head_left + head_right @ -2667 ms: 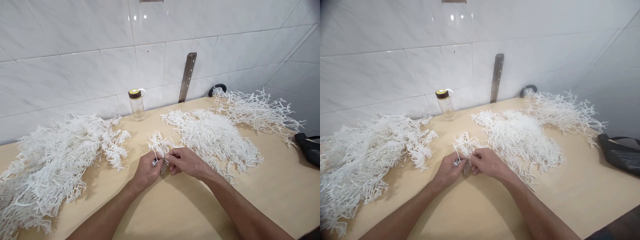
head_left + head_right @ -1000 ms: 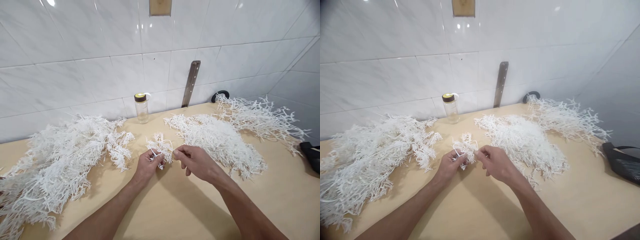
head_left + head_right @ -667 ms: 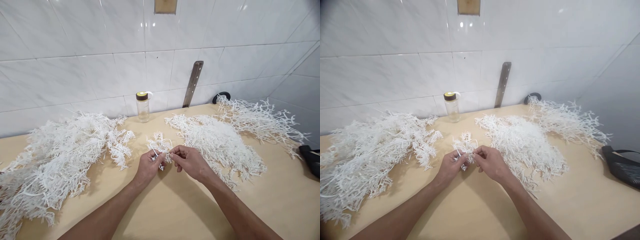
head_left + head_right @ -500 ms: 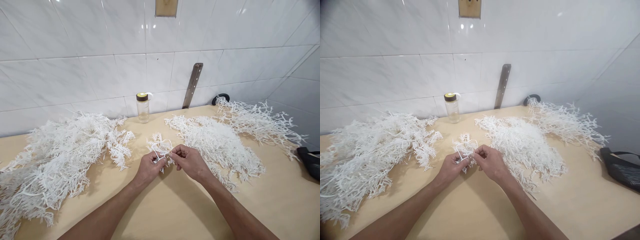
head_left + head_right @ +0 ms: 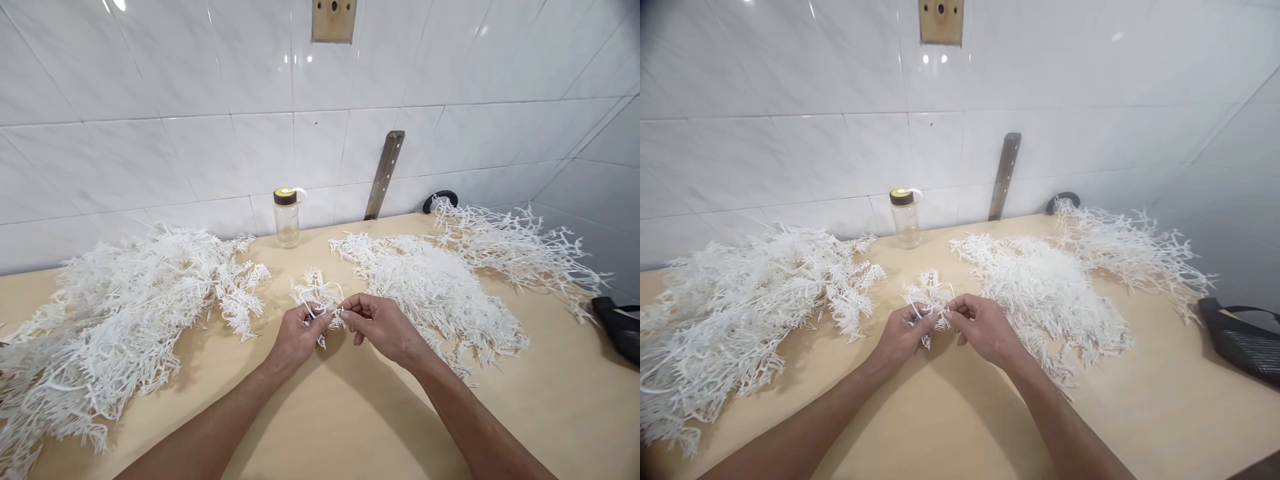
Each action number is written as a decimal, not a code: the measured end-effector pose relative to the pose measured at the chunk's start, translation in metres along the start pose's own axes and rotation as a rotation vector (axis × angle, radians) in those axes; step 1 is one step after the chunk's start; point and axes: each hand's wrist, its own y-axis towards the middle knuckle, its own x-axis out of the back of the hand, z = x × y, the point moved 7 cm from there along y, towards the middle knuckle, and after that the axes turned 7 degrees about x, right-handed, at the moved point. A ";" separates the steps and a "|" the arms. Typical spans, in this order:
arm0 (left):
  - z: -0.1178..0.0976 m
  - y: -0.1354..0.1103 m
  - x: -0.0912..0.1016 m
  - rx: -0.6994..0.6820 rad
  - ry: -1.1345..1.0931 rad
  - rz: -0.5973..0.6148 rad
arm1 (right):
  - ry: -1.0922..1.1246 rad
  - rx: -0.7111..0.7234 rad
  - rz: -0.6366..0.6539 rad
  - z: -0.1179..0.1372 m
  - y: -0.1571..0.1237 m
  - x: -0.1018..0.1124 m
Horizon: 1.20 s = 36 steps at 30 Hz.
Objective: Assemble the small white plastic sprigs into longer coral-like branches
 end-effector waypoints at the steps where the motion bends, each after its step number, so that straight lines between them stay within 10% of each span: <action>1: 0.000 0.000 -0.001 0.006 -0.003 0.008 | -0.015 -0.001 -0.008 0.000 0.000 0.001; 24: 0.004 0.000 -0.002 0.003 0.083 -0.014 | -0.853 0.413 -0.179 0.024 -0.006 -0.016; 32: -0.008 -0.006 -0.001 -0.086 0.084 -0.068 | -0.593 0.084 -0.162 0.013 -0.004 -0.006; 36: -0.006 -0.005 -0.002 -0.061 0.074 -0.071 | -0.758 0.227 -0.210 0.020 -0.004 -0.011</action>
